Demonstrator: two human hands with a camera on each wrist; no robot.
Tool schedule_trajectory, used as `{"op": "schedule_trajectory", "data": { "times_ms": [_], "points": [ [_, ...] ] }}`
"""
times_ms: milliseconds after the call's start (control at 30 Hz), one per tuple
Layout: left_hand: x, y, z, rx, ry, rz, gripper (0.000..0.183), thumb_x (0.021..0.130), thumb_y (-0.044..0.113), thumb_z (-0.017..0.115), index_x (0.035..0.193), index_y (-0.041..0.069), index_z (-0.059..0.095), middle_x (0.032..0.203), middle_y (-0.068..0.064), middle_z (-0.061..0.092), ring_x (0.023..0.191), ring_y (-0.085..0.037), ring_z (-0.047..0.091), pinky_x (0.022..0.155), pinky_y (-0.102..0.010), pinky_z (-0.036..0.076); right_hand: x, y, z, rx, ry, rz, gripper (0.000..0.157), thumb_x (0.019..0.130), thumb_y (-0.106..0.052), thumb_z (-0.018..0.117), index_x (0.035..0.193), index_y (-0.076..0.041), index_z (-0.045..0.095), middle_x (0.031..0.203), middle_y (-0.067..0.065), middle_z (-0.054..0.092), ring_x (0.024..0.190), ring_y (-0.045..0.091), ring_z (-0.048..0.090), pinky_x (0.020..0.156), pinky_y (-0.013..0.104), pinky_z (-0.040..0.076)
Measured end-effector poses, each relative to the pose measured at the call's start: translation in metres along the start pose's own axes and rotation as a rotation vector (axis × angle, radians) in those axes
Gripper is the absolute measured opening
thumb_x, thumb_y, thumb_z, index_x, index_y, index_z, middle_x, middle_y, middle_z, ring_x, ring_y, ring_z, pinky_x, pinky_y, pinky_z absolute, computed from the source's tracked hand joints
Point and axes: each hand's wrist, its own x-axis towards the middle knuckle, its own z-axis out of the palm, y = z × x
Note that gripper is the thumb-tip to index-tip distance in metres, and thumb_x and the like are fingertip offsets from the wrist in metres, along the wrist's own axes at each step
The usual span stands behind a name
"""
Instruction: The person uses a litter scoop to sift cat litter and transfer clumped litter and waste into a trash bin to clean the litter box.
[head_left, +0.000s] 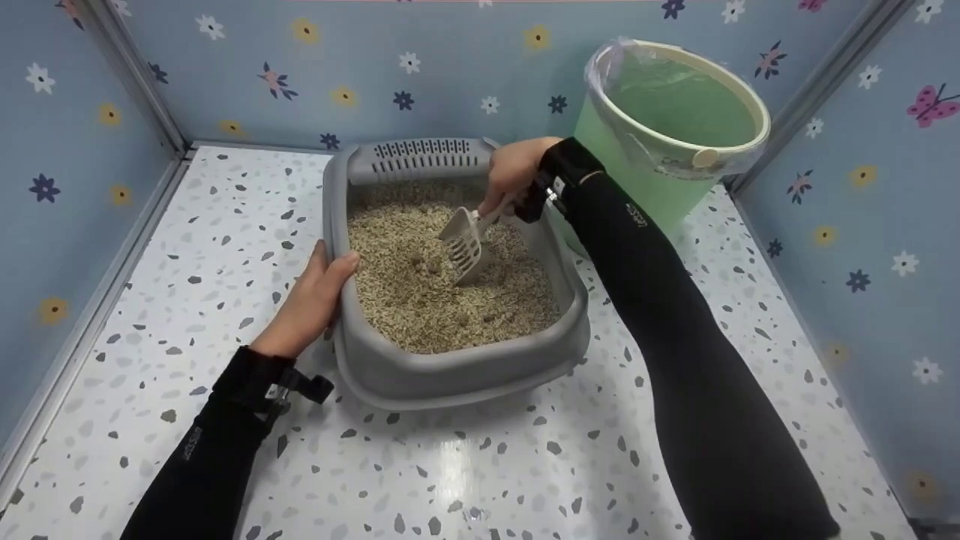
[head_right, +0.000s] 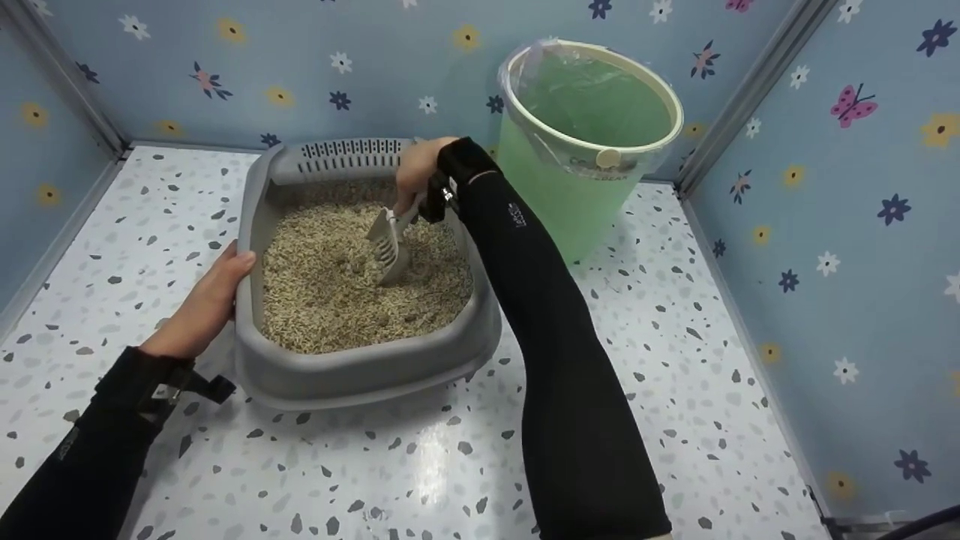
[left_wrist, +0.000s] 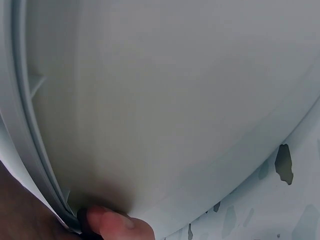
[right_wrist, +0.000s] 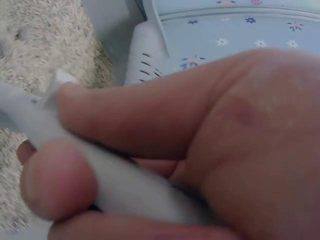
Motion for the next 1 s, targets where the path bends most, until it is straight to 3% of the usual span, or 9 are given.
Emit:
{"op": "schedule_trajectory", "data": {
  "times_ms": [100,167,267,367,500,767,833,900,1000],
  "points": [
    [0.001,0.000,0.000,-0.002,-0.004,0.014,0.100,0.113,0.064,0.044,0.177,0.013,-0.015,0.179,-0.032,0.013,0.145,-0.037,0.050,0.123,-0.040,0.041,0.002,0.001,0.009,0.097,-0.031,-0.016,0.032,0.113,-0.021,0.069,0.086,-0.004,0.071,0.064,-0.001,0.060,0.049,0.009,0.045,0.051,0.025,0.043],
    [0.000,0.000,0.000,-0.008,-0.008,0.019,0.100,0.113,0.064,0.044,0.177,0.014,-0.015,0.183,-0.023,-0.003,0.158,-0.038,0.033,0.131,-0.043,0.029,0.003,0.002,0.013,0.116,-0.043,-0.037,0.030,0.114,-0.019,0.068,0.089,-0.003,0.072,0.065,0.001,0.062,0.049,0.008,0.046,0.049,0.024,0.043],
    [-0.001,0.002,0.001,0.000,-0.002,0.026,0.099,0.113,0.067,0.044,0.178,0.016,-0.010,0.176,-0.033,0.018,0.124,-0.038,0.060,0.108,-0.040,0.052,0.006,0.004,0.015,0.103,-0.057,-0.076,0.032,0.115,-0.020,0.066,0.091,-0.002,0.074,0.067,0.002,0.064,0.048,0.008,0.045,0.048,0.024,0.042],
    [-0.001,0.002,0.001,0.002,0.009,0.026,0.096,0.112,0.069,0.045,0.180,0.017,0.000,0.115,-0.028,0.059,0.063,-0.019,0.050,0.057,-0.031,0.051,0.012,0.007,0.018,0.075,-0.061,-0.097,0.034,0.116,-0.025,0.065,0.091,-0.004,0.076,0.068,0.001,0.064,0.048,0.007,0.045,0.048,0.023,0.041],
    [-0.001,0.001,0.001,-0.021,0.017,0.032,0.089,0.113,0.066,0.046,0.177,0.015,0.012,0.074,-0.001,0.039,0.047,-0.011,0.035,0.039,-0.028,0.037,0.023,0.012,0.027,0.056,-0.083,-0.141,0.037,0.117,-0.031,0.063,0.094,-0.006,0.078,0.070,-0.001,0.064,0.050,0.007,0.045,0.049,0.023,0.039],
    [-0.001,-0.003,0.001,-0.012,0.007,0.012,0.093,0.113,0.067,0.045,0.180,0.018,0.003,0.078,-0.001,0.041,0.049,-0.011,0.036,0.040,-0.027,0.038,0.025,-0.001,0.044,-0.320,-0.002,-0.172,0.045,0.113,-0.040,0.070,0.088,-0.002,0.072,0.073,0.003,0.061,0.055,0.011,0.048,0.057,0.028,0.044],
    [-0.001,-0.002,0.000,-0.017,0.005,0.016,0.093,0.113,0.066,0.045,0.179,0.017,0.002,0.098,-0.017,0.055,0.066,-0.019,0.055,0.057,-0.028,0.052,0.023,-0.006,0.046,-0.465,0.057,-0.165,0.049,0.111,-0.044,0.072,0.080,-0.006,0.071,0.068,0.001,0.060,0.055,0.011,0.049,0.060,0.028,0.044],
    [0.000,-0.001,0.000,-0.022,-0.001,0.013,0.097,0.113,0.065,0.044,0.179,0.014,-0.006,0.144,-0.037,0.050,0.116,-0.033,0.066,0.099,-0.035,0.057,0.023,-0.011,0.048,-0.579,0.111,-0.154,0.054,0.111,-0.046,0.071,0.070,-0.012,0.064,0.062,-0.003,0.055,0.053,0.011,0.044,0.061,0.030,0.040],
    [0.002,-0.001,-0.001,-0.040,-0.017,0.008,0.101,0.114,0.062,0.044,0.176,0.011,-0.017,0.184,-0.019,-0.008,0.168,-0.032,0.009,0.136,-0.042,0.015,0.024,-0.011,0.049,-0.669,0.142,-0.154,0.057,0.113,-0.043,0.069,0.064,-0.017,0.056,0.057,-0.006,0.046,0.051,0.010,0.036,0.061,0.030,0.034]
  ]
}}
